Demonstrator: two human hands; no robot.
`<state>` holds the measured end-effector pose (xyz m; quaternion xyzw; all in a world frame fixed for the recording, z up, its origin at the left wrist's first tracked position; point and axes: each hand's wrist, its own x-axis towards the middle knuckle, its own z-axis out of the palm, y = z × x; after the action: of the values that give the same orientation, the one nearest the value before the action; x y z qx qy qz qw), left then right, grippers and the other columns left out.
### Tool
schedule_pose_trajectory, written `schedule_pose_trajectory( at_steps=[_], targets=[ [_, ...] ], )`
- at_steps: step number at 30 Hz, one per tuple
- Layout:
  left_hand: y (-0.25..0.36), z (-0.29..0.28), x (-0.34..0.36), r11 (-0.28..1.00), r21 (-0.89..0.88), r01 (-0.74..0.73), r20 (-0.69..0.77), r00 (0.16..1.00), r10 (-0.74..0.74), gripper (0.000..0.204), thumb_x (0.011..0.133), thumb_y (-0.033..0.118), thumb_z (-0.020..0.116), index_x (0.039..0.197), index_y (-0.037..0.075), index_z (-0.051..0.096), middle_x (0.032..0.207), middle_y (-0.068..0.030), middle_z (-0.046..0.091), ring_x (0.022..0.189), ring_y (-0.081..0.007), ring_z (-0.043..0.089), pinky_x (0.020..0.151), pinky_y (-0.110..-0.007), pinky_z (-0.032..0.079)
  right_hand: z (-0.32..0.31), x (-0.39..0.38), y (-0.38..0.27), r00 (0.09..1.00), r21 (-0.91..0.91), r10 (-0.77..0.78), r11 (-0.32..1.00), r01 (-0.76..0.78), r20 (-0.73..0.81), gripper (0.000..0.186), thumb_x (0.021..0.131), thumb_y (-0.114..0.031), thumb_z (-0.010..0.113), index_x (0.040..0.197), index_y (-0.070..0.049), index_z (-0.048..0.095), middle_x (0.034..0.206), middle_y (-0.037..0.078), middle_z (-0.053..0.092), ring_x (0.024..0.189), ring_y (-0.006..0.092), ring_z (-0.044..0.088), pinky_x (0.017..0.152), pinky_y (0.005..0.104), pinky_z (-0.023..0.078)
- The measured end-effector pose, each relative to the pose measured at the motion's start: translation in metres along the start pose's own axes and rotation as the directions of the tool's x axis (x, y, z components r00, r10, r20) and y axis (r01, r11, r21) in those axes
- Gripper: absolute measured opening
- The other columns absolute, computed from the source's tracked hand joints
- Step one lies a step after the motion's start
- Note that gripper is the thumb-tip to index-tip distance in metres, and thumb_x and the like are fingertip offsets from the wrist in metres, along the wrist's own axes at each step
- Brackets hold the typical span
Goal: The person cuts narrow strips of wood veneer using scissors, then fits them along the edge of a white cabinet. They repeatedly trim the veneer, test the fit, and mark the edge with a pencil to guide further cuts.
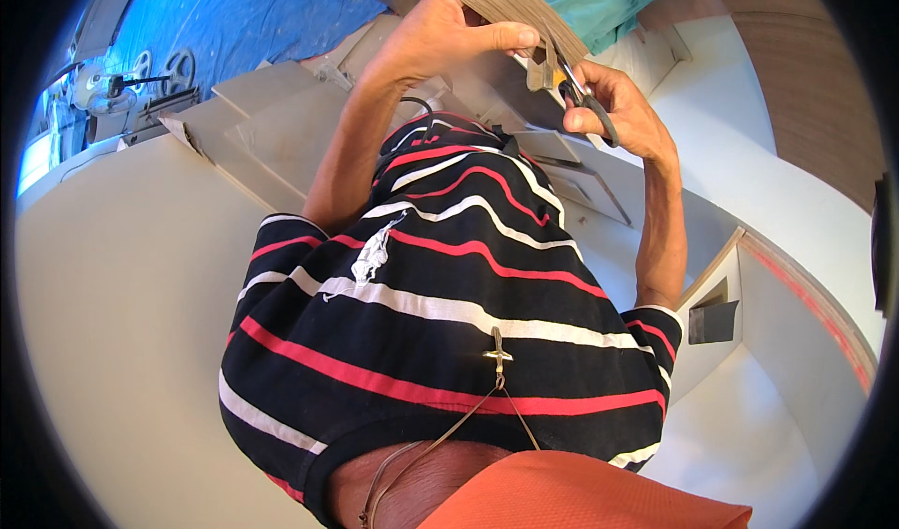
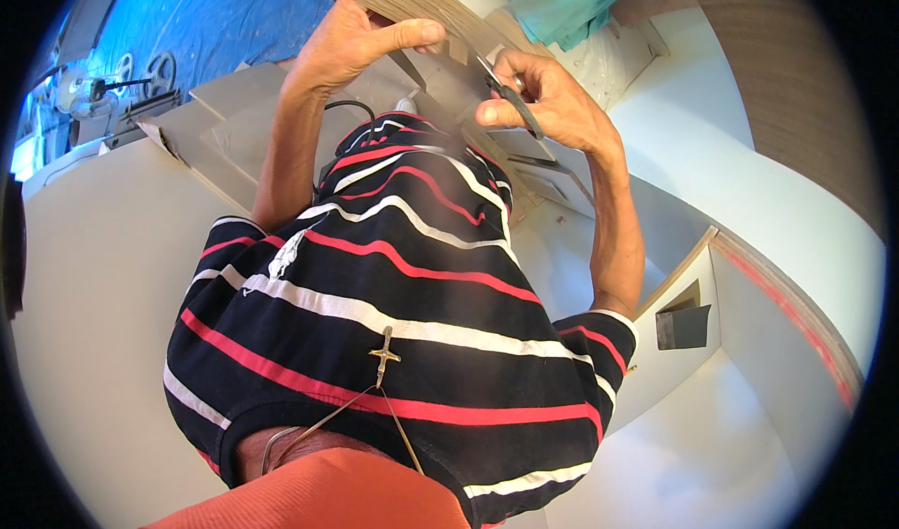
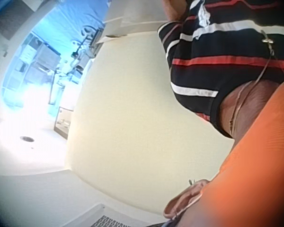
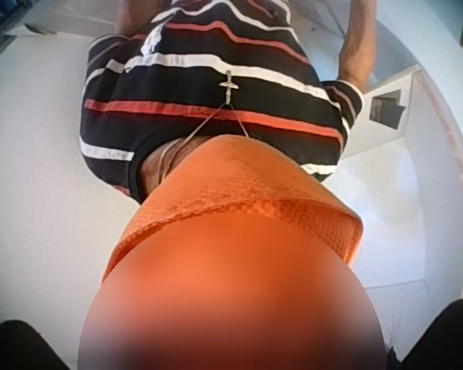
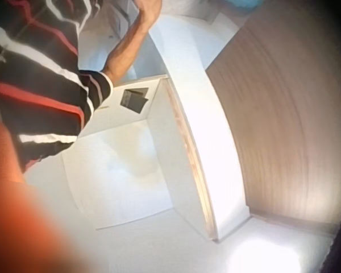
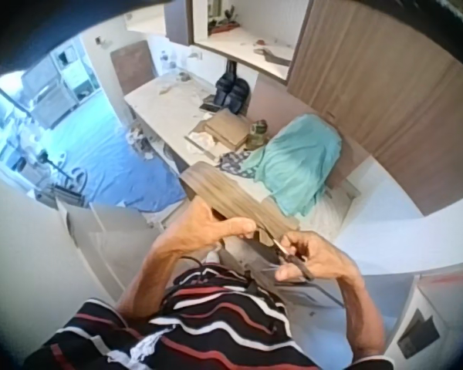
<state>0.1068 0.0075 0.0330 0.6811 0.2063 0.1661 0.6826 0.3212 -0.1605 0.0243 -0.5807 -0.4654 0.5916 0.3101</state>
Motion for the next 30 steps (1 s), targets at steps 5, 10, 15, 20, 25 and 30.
schedule_pose_trajectory(
  at_steps=[5,10,15,20,25,30],
  targets=[
    [0.001,0.008,0.002,0.99,0.027,-0.138,-0.073,0.988,0.139,0.022,0.088,0.009,0.077,0.106,-0.002,0.071,0.094,-0.0056,0.073,0.085,-0.0129,0.066,0.077,-0.028,0.053,0.003,-0.003,0.007,0.995,0.096,-0.102,0.99,0.1,0.015,0.047,0.079,-0.043,0.086,0.091,-0.012,0.053,0.084,-0.001,0.055,0.076,0.009,0.051,0.067,0.027,0.042],
    [-0.01,0.014,0.007,0.958,-0.25,-0.144,-0.274,0.959,0.073,0.029,0.088,0.007,0.077,0.114,-0.002,0.068,0.097,-0.0053,0.073,0.088,-0.0135,0.067,0.078,-0.027,0.054,0.006,-0.004,0.025,0.982,0.293,-0.124,0.942,0.161,-0.14,0.05,0.082,-0.041,0.083,0.108,-0.01,0.055,0.099,0.004,0.064,0.085,0.0117,0.058,0.076,0.0279,0.048],
    [-0.022,0.014,0.006,0.956,-0.261,-0.136,-0.322,0.946,0.046,0.033,0.089,0.011,0.075,0.118,0.001,0.064,0.112,-0.0096,0.069,0.103,-0.0191,0.065,0.09,-0.037,0.053,0.03,0.015,0.064,0.864,0.081,-0.135,0.977,0.198,-0.485,0.035,0.089,-0.023,0.079,0.108,-0.009,0.054,0.099,0.004,0.067,0.078,0.0057,0.053,0.067,0.0228,0.045],
    [-0.018,0.049,0.006,0.813,-0.494,-0.309,-0.39,0.914,0.11,0.032,0.095,0.008,0.069,0.124,0.001,0.06,0.113,-0.0088,0.066,0.098,-0.0151,0.062,0.085,-0.032,0.053,0.044,-0.03,0.066,0.577,-0.134,-0.1,0.991,-0.018,-0.811,0.057,0.071,-0.041,0.092,0.104,-0.006,0.061,0.074,0.003,0.064,0.065,0.0101,0.053,0.058,0.0286,0.045],
    [-0.002,0.106,-0.012,0.679,-0.723,-0.123,-0.131,0.991,0.04,0.029,0.1,0.014,0.065,0.126,0.001,0.06,0.114,-0.0082,0.067,0.096,-0.0146,0.062,0.086,-0.03,0.051,0.063,-0.177,0.029,-0.01,-0.106,-0.113,0.955,-0.278,-0.994,0.056,0.066,-0.043,0.094,0.095,-0.005,0.067,0.061,0.002,0.057,0.056,0.0117,0.052,0.054,0.0299,0.046],
    [0.017,0.161,-0.031,0.57,-0.805,0.166,0.226,0.973,0.035,0.026,0.101,0.016,0.064,0.122,0.001,0.062,0.111,-0.0086,0.067,0.094,-0.0157,0.062,0.086,-0.031,0.052,0.144,-0.323,0.025,-0.457,0.265,0.058,0.876,-0.403,-0.887,0.055,0.069,-0.044,0.092,0.094,-0.002,0.067,0.071,0.002,0.058,0.066,0.0118,0.054,0.06,0.0298,0.047]
  ],
)
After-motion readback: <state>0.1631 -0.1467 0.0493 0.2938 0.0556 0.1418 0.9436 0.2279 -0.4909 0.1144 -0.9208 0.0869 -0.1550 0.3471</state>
